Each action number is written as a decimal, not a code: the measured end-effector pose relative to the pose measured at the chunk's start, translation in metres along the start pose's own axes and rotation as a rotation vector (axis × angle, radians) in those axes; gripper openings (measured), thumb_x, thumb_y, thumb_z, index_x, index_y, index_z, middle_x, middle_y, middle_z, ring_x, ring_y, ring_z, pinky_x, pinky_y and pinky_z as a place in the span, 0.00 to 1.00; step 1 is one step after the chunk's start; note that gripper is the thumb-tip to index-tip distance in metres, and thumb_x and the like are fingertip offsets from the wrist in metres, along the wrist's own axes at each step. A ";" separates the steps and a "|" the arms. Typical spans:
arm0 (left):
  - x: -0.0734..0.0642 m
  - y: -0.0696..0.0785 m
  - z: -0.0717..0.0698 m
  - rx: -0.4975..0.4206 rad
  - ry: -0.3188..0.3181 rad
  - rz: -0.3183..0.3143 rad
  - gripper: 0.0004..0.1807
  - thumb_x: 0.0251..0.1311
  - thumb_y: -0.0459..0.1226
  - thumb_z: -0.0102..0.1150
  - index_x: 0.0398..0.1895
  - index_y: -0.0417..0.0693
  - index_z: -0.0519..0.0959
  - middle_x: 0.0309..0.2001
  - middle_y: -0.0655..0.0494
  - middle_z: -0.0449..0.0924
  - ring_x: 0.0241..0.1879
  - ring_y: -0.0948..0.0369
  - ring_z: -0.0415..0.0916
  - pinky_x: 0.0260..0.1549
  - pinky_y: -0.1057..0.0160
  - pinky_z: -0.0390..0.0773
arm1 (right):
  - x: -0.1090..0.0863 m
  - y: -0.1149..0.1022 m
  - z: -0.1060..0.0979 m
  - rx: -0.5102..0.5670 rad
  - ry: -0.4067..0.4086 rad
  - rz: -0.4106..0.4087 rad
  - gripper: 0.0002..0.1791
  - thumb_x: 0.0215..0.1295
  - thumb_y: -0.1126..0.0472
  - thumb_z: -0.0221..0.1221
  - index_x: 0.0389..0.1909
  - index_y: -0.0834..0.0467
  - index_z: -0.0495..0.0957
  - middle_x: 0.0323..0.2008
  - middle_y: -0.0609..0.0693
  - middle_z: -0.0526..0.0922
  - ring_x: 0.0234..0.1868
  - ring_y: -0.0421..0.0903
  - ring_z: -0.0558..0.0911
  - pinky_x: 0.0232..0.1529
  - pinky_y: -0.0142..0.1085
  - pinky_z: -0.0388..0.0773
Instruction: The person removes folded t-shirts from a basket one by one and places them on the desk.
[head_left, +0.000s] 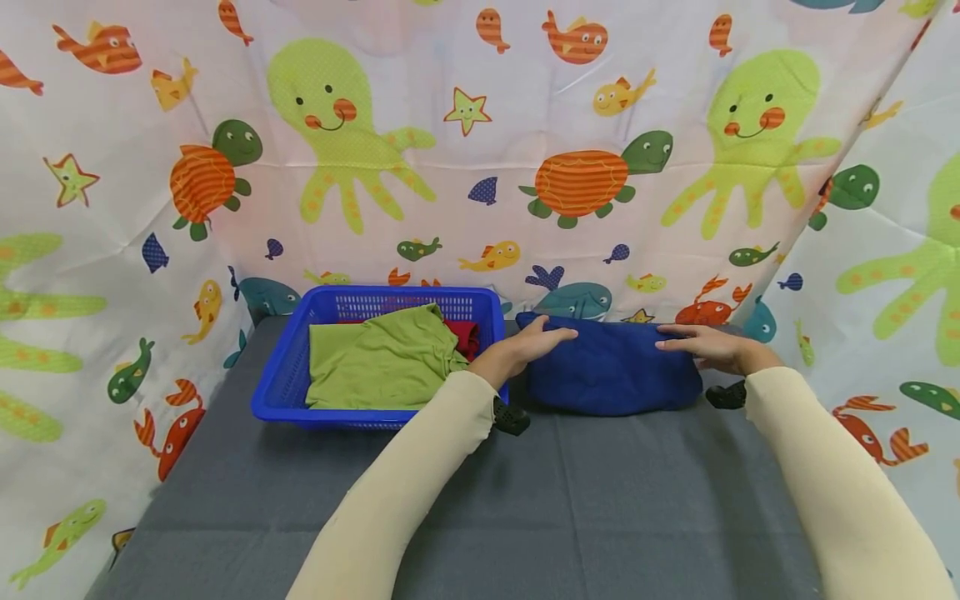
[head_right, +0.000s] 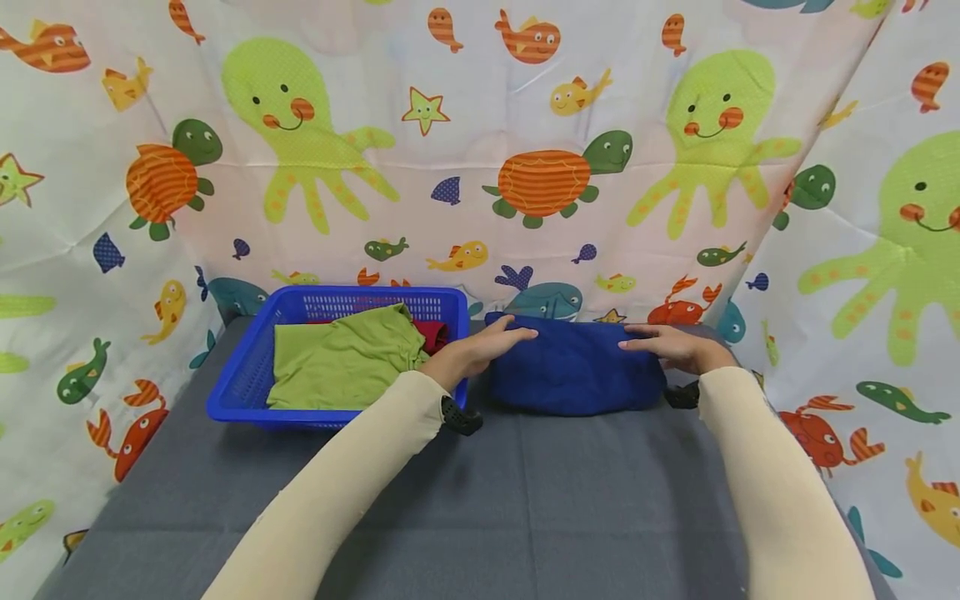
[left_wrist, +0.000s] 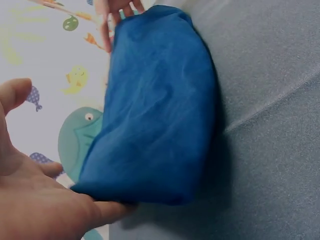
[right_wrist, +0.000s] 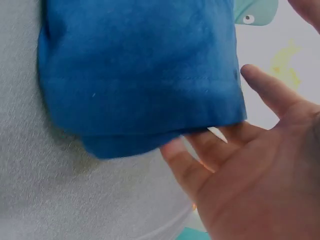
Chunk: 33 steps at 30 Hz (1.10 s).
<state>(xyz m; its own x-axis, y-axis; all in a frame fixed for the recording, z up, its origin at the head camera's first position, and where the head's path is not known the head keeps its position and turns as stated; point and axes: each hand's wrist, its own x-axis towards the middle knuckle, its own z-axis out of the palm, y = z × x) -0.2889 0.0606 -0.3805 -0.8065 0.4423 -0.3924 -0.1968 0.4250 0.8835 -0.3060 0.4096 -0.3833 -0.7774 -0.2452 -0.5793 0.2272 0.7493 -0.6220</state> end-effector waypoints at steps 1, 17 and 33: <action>0.000 0.000 -0.001 0.002 0.000 -0.014 0.49 0.70 0.58 0.52 0.83 0.54 0.38 0.84 0.50 0.38 0.83 0.49 0.39 0.79 0.40 0.45 | 0.000 0.000 0.000 -0.006 -0.007 0.009 0.50 0.74 0.37 0.50 0.81 0.60 0.38 0.78 0.74 0.30 0.76 0.77 0.40 0.73 0.70 0.49; -0.018 0.008 -0.009 0.045 0.104 -0.017 0.44 0.72 0.51 0.54 0.82 0.50 0.45 0.82 0.47 0.46 0.81 0.48 0.47 0.78 0.43 0.52 | -0.011 -0.013 0.014 -0.038 0.297 -0.055 0.44 0.78 0.40 0.47 0.77 0.69 0.50 0.74 0.77 0.53 0.74 0.73 0.57 0.71 0.66 0.61; -0.063 -0.002 -0.021 -0.098 0.136 0.086 0.29 0.73 0.46 0.53 0.75 0.55 0.66 0.77 0.45 0.60 0.75 0.48 0.62 0.69 0.46 0.70 | -0.033 -0.038 0.040 -0.124 0.428 -0.145 0.39 0.78 0.41 0.46 0.73 0.69 0.60 0.70 0.77 0.64 0.70 0.72 0.65 0.68 0.67 0.64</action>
<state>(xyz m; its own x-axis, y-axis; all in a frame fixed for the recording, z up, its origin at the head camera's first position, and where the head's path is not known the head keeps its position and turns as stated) -0.2494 0.0152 -0.3518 -0.8894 0.3596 -0.2822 -0.1721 0.3085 0.9355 -0.2652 0.3647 -0.3617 -0.9738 -0.0965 -0.2059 0.0471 0.8003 -0.5978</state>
